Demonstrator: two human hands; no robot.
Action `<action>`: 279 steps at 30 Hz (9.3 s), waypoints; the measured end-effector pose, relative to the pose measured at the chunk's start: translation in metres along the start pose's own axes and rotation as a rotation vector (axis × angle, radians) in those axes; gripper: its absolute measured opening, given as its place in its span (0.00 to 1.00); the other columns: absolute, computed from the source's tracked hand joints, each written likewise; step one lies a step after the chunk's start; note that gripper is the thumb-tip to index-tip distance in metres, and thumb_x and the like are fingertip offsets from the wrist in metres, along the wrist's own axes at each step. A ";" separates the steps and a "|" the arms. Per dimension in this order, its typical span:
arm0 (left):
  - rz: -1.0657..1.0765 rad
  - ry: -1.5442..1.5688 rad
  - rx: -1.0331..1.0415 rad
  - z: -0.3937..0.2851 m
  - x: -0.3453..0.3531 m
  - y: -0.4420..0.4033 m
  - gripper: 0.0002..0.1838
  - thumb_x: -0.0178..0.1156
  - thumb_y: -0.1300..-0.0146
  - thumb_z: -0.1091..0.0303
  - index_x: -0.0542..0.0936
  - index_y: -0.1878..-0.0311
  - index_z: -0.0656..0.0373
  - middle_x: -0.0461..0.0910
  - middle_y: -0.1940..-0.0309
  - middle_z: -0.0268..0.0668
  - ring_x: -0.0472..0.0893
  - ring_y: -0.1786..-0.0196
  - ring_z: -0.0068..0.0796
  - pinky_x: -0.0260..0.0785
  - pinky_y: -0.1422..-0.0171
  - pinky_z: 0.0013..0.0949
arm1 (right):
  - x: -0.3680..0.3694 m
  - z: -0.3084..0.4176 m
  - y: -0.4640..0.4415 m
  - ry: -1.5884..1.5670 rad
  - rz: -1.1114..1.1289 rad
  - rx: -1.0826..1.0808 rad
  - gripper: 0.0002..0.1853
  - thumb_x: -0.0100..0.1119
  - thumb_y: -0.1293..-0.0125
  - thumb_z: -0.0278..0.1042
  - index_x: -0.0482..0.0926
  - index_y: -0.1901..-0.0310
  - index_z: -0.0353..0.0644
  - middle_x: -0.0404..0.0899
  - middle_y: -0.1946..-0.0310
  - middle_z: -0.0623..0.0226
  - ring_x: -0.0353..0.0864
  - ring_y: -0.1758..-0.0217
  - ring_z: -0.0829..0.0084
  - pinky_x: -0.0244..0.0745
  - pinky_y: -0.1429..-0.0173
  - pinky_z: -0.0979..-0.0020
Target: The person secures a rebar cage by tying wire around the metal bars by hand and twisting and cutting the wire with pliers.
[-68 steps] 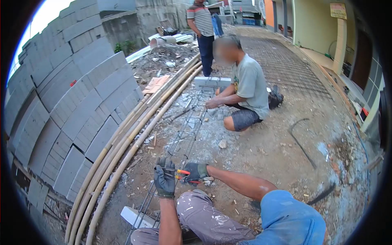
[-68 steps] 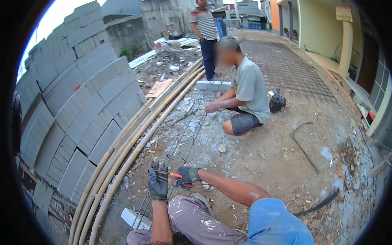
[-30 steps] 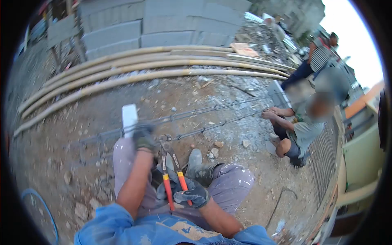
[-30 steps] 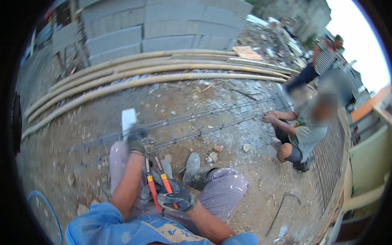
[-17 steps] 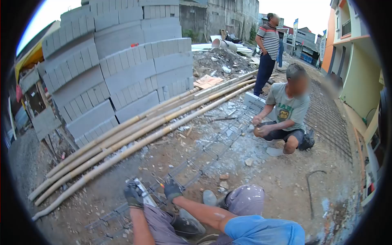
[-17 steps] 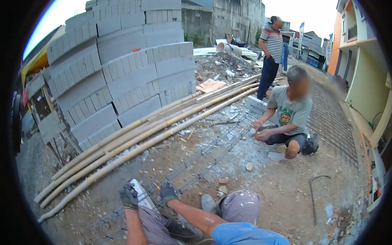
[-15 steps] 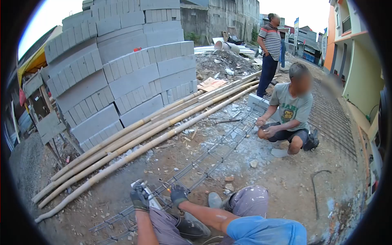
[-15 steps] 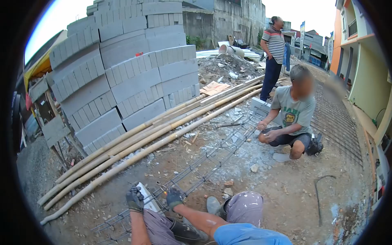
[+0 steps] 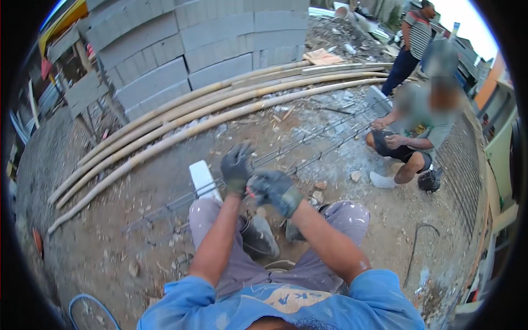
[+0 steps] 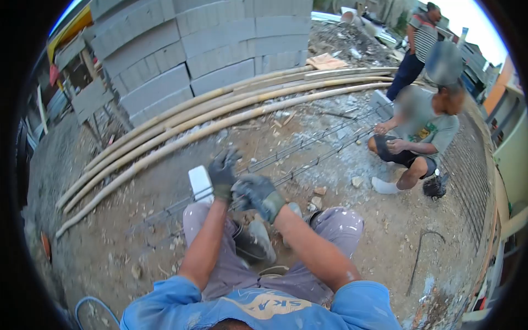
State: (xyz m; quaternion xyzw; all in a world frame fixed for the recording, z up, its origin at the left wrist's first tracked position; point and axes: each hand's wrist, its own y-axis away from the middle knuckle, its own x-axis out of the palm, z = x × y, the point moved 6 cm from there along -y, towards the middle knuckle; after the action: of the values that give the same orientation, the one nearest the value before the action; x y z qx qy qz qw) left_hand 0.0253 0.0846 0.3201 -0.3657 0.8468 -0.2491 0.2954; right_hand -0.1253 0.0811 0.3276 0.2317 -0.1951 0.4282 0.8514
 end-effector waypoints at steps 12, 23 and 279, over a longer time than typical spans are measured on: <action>0.468 0.862 -0.505 -0.106 0.011 0.010 0.17 0.56 0.31 0.69 0.75 0.44 0.69 0.83 0.55 0.46 0.83 0.52 0.33 0.76 0.48 0.31 | -0.013 0.043 0.075 0.163 -0.129 -0.114 0.13 0.54 0.30 0.37 0.82 0.58 0.37 0.75 0.83 0.73 0.66 0.89 0.84 0.56 0.87 0.81; 0.236 -0.323 0.409 -0.180 0.002 0.023 0.13 0.58 0.37 0.64 0.83 0.51 0.52 0.84 0.61 0.40 0.83 0.61 0.42 0.74 0.56 0.40 | -0.049 0.037 0.129 0.317 -0.185 -0.205 0.13 0.52 0.30 0.38 0.81 0.63 0.38 0.77 0.85 0.67 0.64 0.93 0.80 0.57 0.89 0.78; -0.744 1.739 -1.328 0.229 0.359 0.103 0.09 0.55 0.37 0.82 0.77 0.54 0.65 0.81 0.59 0.41 0.82 0.58 0.32 0.79 0.51 0.31 | -0.257 -0.011 -0.328 2.330 1.038 -0.255 0.03 0.57 0.46 0.33 0.81 0.72 0.50 0.79 0.68 0.63 0.80 0.60 0.59 0.73 0.53 0.59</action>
State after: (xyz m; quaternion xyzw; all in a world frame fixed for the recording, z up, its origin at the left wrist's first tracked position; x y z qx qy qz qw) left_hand -0.0677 -0.1745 -0.0204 -0.3809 0.5681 0.0059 -0.7295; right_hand 0.0015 -0.2493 0.1073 -0.4641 0.5554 0.6357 0.2684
